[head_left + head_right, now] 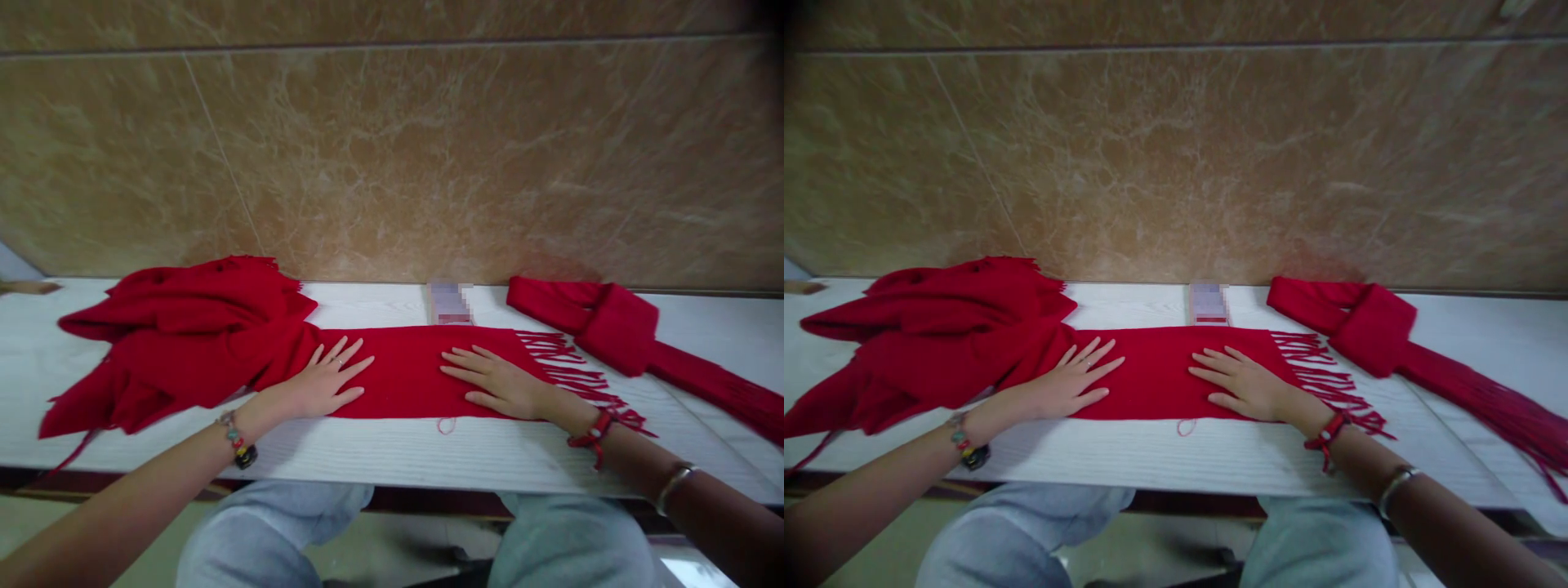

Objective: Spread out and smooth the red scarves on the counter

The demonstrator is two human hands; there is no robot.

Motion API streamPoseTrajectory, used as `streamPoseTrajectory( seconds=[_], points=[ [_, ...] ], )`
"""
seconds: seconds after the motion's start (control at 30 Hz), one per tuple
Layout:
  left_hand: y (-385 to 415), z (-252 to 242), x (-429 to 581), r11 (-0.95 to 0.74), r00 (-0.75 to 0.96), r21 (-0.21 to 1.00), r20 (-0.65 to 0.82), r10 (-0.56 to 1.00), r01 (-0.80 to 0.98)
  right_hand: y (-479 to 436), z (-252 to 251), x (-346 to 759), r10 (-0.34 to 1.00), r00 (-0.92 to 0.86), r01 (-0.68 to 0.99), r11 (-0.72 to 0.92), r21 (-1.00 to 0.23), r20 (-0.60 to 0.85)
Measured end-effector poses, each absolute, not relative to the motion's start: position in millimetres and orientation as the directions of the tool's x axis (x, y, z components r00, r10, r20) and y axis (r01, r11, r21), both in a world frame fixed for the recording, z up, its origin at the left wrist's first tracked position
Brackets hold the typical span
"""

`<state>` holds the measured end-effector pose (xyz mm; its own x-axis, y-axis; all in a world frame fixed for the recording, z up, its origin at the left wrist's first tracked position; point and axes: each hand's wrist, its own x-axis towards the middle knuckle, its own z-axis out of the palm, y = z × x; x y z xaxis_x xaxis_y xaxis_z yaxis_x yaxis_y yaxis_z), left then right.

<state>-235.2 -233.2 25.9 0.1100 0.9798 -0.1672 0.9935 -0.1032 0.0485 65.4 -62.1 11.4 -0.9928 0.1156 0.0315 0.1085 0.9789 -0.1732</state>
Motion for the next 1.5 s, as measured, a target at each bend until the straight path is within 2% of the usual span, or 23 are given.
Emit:
streamPoseTrajectory(
  seconds=[0.1,0.17,0.23,0.3,0.4,0.5,0.73,0.83,0.93,1.0,1.1,1.2,1.27,1.37,1.5],
  points=[
    [-229,39,-227,-0.028,0.044,0.082,-0.198,0.979,0.996,-61,15,63,0.126,-0.992,0.12,0.977,-0.178,0.022],
    [-214,43,-217,-0.007,0.017,0.08,-0.122,0.992,0.997,-60,17,59,0.182,-0.982,0.17,0.969,-0.181,0.049],
    [-197,40,-207,-0.085,0.086,0.072,-0.016,0.996,0.994,-58,17,56,0.238,-0.966,0.22,0.96,-0.171,0.097],
    [-182,33,-200,-0.211,0.211,0.074,0.01,0.977,0.975,-55,15,56,0.258,-0.96,0.24,0.959,-0.152,0.111],
    [-173,23,-206,-0.344,0.349,0.094,-0.044,0.936,0.934,-52,9,62,0.257,-0.964,0.247,0.961,-0.123,0.069],
    [-172,19,-227,-0.392,0.397,0.086,-0.062,0.916,0.916,-50,8,69,0.273,-0.961,0.267,0.959,-0.099,0.052],
    [-178,29,-236,-0.263,0.266,0.038,-0.103,0.958,0.964,-54,11,71,0.301,-0.953,0.298,0.951,-0.079,0.025],
    [-188,39,-217,-0.388,0.393,0.067,-0.098,0.914,0.919,-57,12,71,0.302,-0.953,0.301,0.951,-0.077,0.013],
    [-196,44,-207,-0.462,0.481,0.136,-0.185,0.857,0.876,-59,12,72,0.3,-0.954,0.299,0.951,-0.073,-0.002],
    [-198,45,-209,-0.405,0.433,0.158,-0.255,0.864,0.901,-58,12,74,0.298,-0.955,0.297,0.952,-0.076,0.003],
    [-199,42,-219,-0.213,0.247,0.137,-0.315,0.916,0.967,-54,11,79,0.309,-0.951,0.306,0.948,-0.091,0.014],
    [-199,37,-221,-0.083,0.104,0.087,-0.282,0.954,0.993,-53,12,82,0.319,-0.945,0.31,0.944,-0.115,0.067],
    [-199,33,-215,-0.133,0.143,0.066,-0.176,0.974,0.989,-55,15,81,0.301,-0.942,0.282,0.95,-0.134,0.15],
    [-198,28,-204,-0.295,0.299,0.071,-0.058,0.952,0.953,-66,22,75,0.21,-0.947,0.167,0.968,-0.185,0.243],
    [-196,24,-199,-0.374,0.382,0.083,-0.12,0.916,0.924,-82,31,63,0.061,-0.981,0.012,0.966,-0.257,0.182]
  ],
)
